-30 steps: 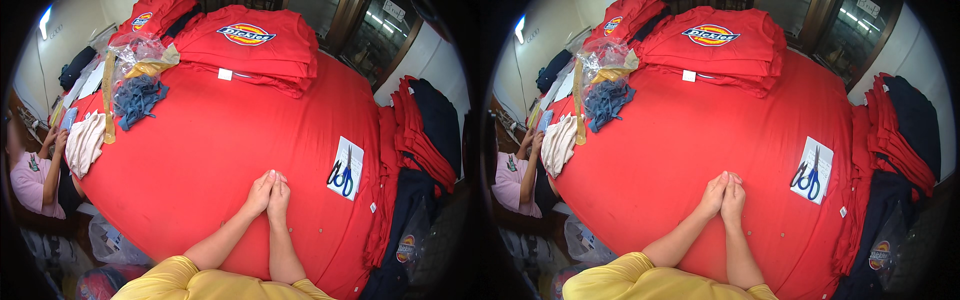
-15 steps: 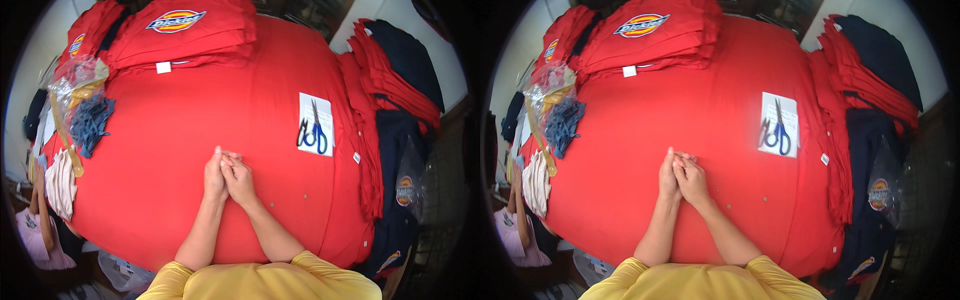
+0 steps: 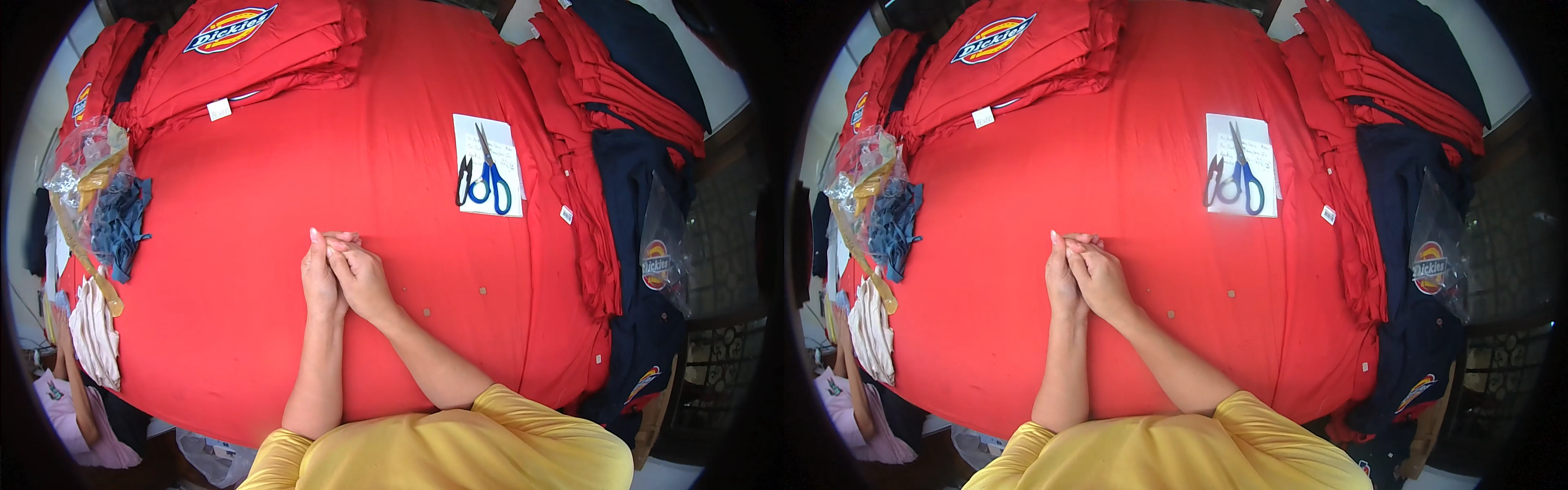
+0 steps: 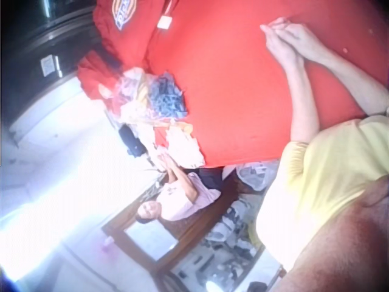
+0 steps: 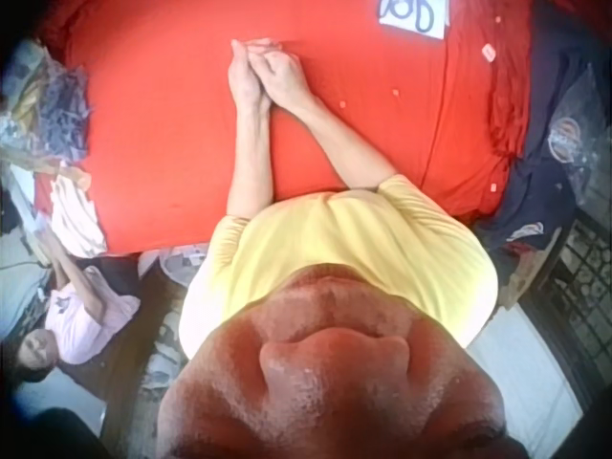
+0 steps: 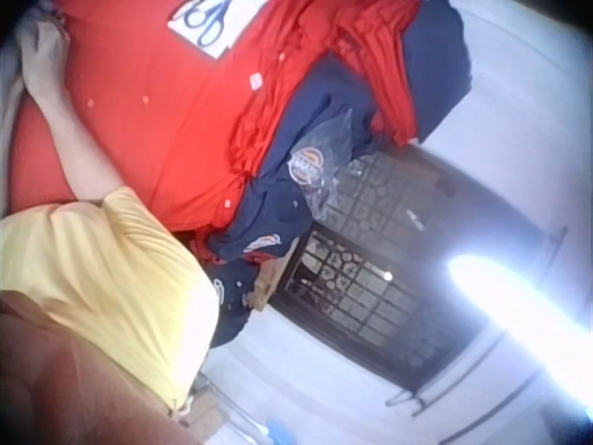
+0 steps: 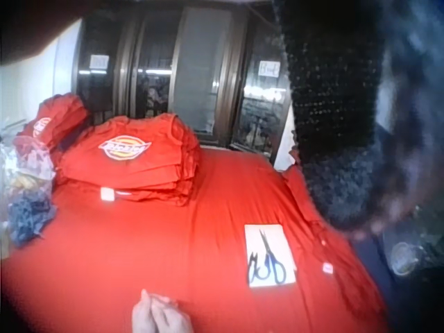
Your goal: The person picks up dark shirts from a stack, lays them flat on a table one at a time, and folds them.
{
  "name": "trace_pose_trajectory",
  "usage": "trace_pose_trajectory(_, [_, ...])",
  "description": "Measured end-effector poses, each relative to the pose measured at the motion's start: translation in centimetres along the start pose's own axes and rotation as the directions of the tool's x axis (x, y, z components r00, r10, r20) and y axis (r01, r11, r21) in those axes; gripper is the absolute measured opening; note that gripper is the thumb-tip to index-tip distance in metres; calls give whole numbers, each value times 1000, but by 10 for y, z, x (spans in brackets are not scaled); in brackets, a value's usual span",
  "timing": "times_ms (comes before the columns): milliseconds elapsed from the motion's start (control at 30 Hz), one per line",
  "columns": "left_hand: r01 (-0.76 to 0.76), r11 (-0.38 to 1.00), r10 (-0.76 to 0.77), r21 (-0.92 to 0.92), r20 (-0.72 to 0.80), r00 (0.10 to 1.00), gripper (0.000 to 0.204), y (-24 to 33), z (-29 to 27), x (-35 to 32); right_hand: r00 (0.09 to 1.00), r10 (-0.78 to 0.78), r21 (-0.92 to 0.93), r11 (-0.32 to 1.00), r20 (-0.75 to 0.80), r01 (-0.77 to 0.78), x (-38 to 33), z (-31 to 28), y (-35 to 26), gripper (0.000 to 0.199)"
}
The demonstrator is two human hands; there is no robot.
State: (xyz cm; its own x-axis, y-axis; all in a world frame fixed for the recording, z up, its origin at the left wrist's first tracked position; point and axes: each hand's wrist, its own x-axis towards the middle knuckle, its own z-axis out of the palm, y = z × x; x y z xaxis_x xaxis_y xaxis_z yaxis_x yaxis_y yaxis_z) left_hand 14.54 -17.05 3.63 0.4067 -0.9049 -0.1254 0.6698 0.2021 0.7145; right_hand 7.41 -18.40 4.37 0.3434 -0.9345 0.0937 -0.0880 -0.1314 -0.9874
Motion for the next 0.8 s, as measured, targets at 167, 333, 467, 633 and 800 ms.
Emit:
trace_pose_trajectory(167, [12,1000,-11,-28,42,999,41,1,-1,0,1000,5,-9,1000,-20,-5,1,-1,-5,25])
trace_pose_trajectory(333, [-150,952,124,267,110,986,29,-7,3,-3,995,90,165,983,-49,-81,4,-1,16,26])
trace_pose_trajectory(467, [-109,972,99,208,55,994,29,-9,-3,0,994,100,48,994,-44,-98,4,1,11,29])
trace_pose_trajectory(633, [-54,999,53,6,66,996,41,-1,-8,1,999,-45,16,999,-16,45,-1,2,4,24])
trace_pose_trajectory(800, [-212,949,237,232,-86,968,33,3,18,-5,988,-125,79,988,-88,132,2,1,5,20])
